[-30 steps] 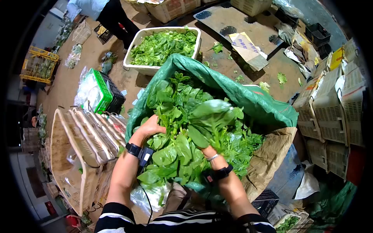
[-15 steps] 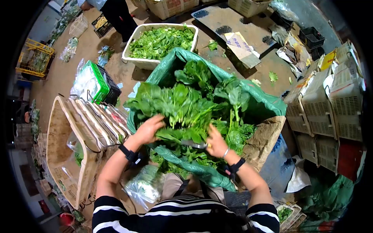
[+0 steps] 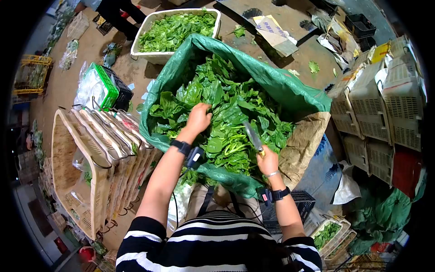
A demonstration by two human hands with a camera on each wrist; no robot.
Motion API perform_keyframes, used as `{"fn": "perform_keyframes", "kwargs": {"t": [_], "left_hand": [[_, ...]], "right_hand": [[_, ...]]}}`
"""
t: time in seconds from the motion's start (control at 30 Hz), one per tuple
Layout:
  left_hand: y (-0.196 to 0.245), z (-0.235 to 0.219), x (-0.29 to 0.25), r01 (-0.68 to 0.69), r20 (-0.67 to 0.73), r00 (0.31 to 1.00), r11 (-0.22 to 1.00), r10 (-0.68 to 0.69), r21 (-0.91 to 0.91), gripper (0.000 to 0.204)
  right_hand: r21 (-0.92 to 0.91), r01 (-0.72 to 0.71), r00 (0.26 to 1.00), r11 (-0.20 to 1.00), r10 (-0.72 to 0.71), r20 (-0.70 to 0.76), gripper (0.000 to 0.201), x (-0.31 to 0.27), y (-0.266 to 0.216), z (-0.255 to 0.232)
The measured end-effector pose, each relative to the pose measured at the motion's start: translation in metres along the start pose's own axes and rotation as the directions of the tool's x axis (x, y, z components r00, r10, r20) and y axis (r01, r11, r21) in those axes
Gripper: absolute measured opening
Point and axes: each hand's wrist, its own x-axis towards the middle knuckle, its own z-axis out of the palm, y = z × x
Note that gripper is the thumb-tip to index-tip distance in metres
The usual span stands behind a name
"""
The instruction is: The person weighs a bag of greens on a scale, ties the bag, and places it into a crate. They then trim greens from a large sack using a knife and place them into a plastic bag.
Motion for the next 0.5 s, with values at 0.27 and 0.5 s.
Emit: {"fn": "perform_keyframes", "kwargs": {"t": [0.27, 0.5], "left_hand": [[-0.018, -0.003, -0.005, 0.241, 0.098, 0.941, 0.845, -0.324, 0.478, 0.058], [0.014, -0.054, 0.04, 0.142, 0.543, 0.763, 0.911, -0.349, 0.386, 0.033]], "right_hand": [[-0.019, -0.285, 0.937, 0.958, 0.274, -0.218, 0.033, -0.007, 0.071, -0.022], [-0.325, -0.424, 0.84, 0.846, 0.233, -0.49, 0.046, -0.032, 0.123, -0.088]]}}
